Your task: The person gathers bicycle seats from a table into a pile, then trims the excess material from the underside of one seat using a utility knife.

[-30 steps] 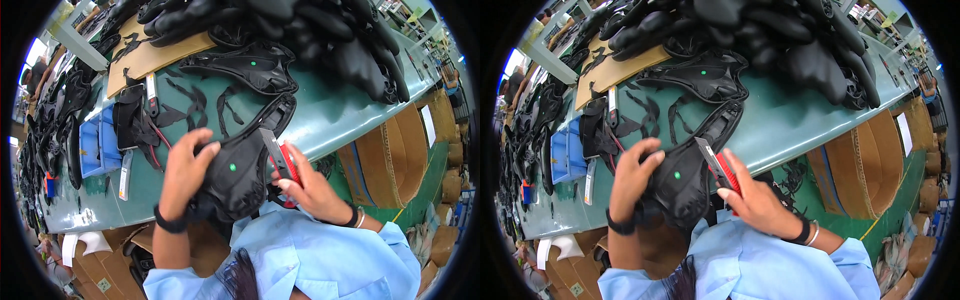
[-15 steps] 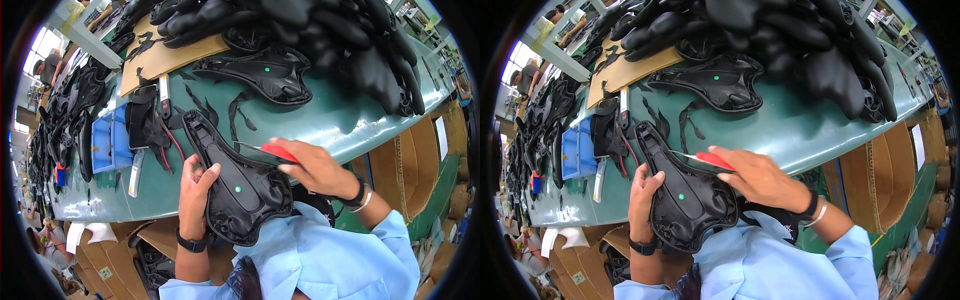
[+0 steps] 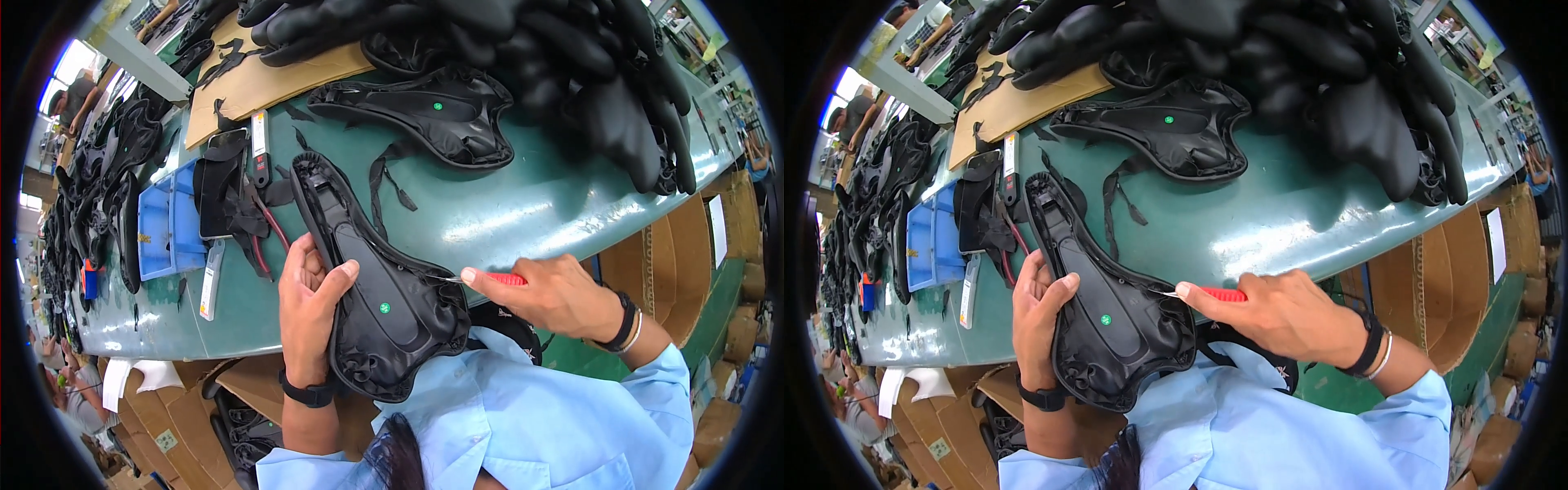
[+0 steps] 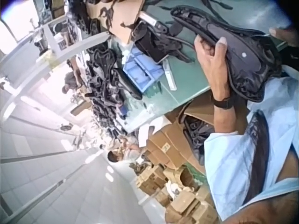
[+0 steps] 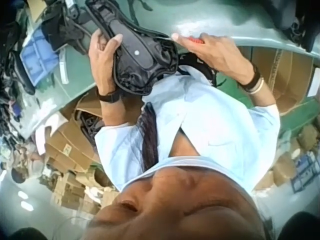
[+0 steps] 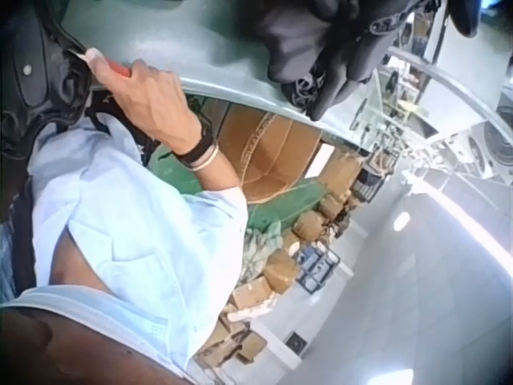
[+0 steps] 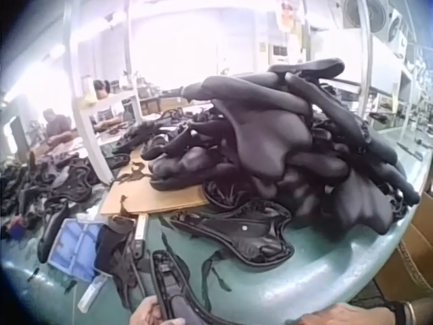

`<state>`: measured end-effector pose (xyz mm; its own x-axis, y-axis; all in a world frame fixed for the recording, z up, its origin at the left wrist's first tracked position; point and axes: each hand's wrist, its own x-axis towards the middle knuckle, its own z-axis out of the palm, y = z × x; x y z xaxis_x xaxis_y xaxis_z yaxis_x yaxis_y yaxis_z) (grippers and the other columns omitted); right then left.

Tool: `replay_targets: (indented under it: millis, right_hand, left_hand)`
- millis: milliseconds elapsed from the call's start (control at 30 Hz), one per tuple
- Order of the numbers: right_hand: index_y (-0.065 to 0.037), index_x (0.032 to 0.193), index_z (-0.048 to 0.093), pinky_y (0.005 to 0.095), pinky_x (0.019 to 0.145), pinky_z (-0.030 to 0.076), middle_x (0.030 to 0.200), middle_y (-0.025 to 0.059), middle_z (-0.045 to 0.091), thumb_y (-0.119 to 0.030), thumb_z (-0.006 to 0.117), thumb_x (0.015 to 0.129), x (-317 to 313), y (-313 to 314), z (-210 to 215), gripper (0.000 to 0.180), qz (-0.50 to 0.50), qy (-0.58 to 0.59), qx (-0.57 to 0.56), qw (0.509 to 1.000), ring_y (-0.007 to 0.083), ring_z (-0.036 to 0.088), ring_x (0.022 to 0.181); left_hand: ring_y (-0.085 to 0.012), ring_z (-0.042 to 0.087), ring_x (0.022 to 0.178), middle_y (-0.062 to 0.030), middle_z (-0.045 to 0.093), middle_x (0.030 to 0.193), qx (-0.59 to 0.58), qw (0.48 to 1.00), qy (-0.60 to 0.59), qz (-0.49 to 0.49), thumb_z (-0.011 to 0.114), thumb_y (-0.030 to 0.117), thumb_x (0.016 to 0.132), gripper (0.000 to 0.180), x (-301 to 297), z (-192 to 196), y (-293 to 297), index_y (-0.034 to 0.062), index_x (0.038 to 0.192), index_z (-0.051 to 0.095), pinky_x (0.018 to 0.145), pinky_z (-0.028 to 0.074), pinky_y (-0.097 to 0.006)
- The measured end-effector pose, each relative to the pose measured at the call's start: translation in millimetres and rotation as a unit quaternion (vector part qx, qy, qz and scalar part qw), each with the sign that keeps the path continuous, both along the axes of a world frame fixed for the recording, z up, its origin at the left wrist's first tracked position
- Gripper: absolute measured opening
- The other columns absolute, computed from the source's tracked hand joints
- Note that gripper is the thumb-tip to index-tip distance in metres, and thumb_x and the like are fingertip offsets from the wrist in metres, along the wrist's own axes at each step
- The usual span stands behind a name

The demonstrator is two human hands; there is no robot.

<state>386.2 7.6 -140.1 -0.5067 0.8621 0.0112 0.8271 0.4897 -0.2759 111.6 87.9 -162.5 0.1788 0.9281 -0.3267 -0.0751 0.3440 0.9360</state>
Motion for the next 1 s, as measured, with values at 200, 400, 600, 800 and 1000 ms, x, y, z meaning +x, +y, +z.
replay_targets:
  millis: [200,400,600,800,1000]
  right_hand:
    - [-0.019,0.136,0.050,0.0338,0.051,0.045,0.070,0.0058,0.055,-0.019,0.073,0.079,2,-14,0,0.062,-0.051,0.062,-0.042,0.996,0.0207,0.057,0.055]
    - [-0.012,0.143,0.039,0.0355,0.062,0.051,0.092,0.0117,0.062,-0.004,0.067,0.079,-50,23,-13,0.070,-0.017,0.280,0.027,0.959,0.0267,0.059,0.070]
    - [-0.006,0.138,0.043,0.0327,0.065,0.051,0.085,0.0074,0.061,-0.004,0.067,0.078,-44,47,-16,0.064,-0.118,0.321,-0.093,0.935,0.0163,0.060,0.073]
    - [-0.004,0.128,0.048,0.0285,0.064,0.048,0.081,0.0092,0.060,-0.009,0.064,0.078,-38,69,-14,0.053,-0.201,0.437,-0.164,0.861,0.0168,0.058,0.069]
    - [-0.004,0.121,0.047,0.0416,0.070,0.049,0.090,0.0184,0.065,-0.008,0.061,0.077,-49,66,-1,0.047,-0.090,0.383,-0.143,0.908,0.0399,0.063,0.085]
  left_hand:
    - [-0.0139,0.057,0.096,-0.0116,0.058,0.109,0.013,0.999,-0.005,0.037,0.062,0.003,0.084,0.049,-4,-2,-10,-0.0071,0.126,0.040,0.086,0.045,-0.026]
    - [-0.0143,0.057,0.096,-0.0126,0.058,0.109,0.050,0.997,0.002,0.050,0.063,0.003,0.084,0.052,5,10,-23,-0.0082,0.127,0.037,0.086,0.046,-0.026]
    - [-0.0150,0.055,0.101,-0.0130,0.057,0.113,0.060,0.992,0.007,0.110,0.063,0.002,0.084,0.050,-2,0,-34,-0.0073,0.127,0.038,0.092,0.043,-0.028]
    - [-0.0324,0.054,0.088,-0.0110,0.054,0.089,0.353,0.800,0.470,0.119,0.071,0.011,0.079,0.042,3,-10,-38,0.0005,0.114,0.052,0.085,0.042,-0.040]
    - [-0.0252,0.057,0.082,-0.0090,0.059,0.085,0.436,0.756,0.437,-0.219,0.070,0.021,0.076,0.024,46,9,-4,0.0056,0.091,0.059,0.070,0.042,-0.037]
